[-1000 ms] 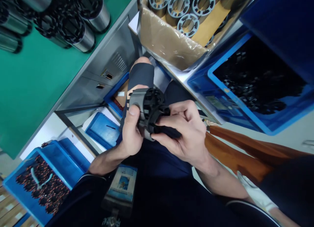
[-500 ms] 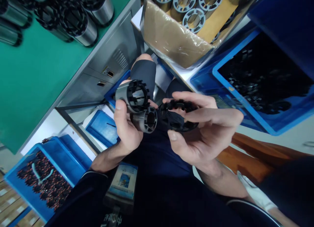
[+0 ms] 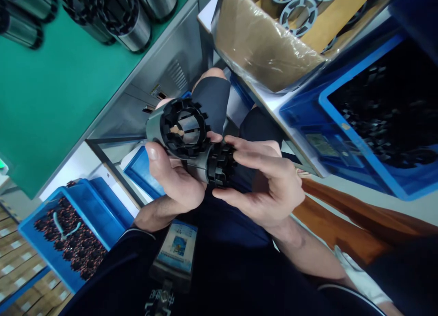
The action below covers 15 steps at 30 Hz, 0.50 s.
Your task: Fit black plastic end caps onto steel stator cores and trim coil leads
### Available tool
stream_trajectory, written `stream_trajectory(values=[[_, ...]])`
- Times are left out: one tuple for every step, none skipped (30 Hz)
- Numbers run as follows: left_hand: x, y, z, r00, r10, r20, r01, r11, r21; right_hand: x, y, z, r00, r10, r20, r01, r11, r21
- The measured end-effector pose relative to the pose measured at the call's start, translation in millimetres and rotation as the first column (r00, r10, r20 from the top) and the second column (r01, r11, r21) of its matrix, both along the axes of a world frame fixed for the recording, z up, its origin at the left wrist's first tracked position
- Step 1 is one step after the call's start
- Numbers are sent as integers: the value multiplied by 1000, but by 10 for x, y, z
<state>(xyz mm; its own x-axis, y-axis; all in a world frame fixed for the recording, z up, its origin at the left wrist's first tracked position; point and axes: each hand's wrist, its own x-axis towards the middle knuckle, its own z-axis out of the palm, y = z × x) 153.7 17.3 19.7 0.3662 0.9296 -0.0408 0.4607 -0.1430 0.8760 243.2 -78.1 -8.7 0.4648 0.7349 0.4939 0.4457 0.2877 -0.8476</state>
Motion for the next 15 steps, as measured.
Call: stream_trajectory(values=[[-6, -1, -19, 990, 114, 80, -114, 993, -9, 15, 6, 11, 1000, 6, 1, -6, 1000, -11], [-9, -3, -32, 964, 216, 154, -214, 976, -29, 30, 10, 21, 1000, 14, 9, -14, 1000, -25], [-10, -5, -39, 933, 290, 215, -284, 957, -56, 45, 13, 28, 1000, 24, 17, -24, 999, -43], [-10, -8, -39, 908, 328, 261, -317, 945, -85, 57, 15, 32, 999, 35, 20, -34, 997, -62], [-10, -12, -34, 891, 342, 300, -320, 940, -121, 67, 18, 35, 999, 36, 19, -35, 997, -73], [-12, -16, -28, 880, 342, 330, -308, 939, -153, 74, 21, 35, 999, 31, 17, -30, 997, -75], [-17, -22, -21, 879, 330, 345, -283, 942, -179, 77, 26, 33, 1000, 18, 15, -17, 997, -69], [-25, -29, -18, 889, 306, 340, -251, 948, -196, 77, 32, 30, 1000, 13, 10, -12, 997, -76], [-37, -36, -18, 909, 268, 319, -211, 956, -203, 75, 38, 27, 1000, 5, 2, -5, 997, -74], [-53, -44, -23, 928, 229, 292, -173, 963, -207, 73, 43, 23, 1000, -2, -10, 1, 998, -70], [-71, -51, -32, 940, 201, 275, -144, 967, -212, 72, 45, 22, 1000, -8, -22, 7, 998, -56], [-90, -58, -45, 946, 171, 274, -108, 968, -229, 72, 44, 24, 999, -11, -38, 9, 999, -44], [-109, -63, -59, 947, 143, 288, -69, 965, -254, 76, 39, 31, 998, -19, -56, 17, 999, -38], [-125, -66, -73, 945, 119, 304, -32, 960, -277, 82, 31, 42, 997, -28, -69, 25, 999, -46], [-137, -67, -87, 946, 86, 313, 10, 956, -293, 88, 20, 55, 997, -35, -75, 31, 997, -66]])
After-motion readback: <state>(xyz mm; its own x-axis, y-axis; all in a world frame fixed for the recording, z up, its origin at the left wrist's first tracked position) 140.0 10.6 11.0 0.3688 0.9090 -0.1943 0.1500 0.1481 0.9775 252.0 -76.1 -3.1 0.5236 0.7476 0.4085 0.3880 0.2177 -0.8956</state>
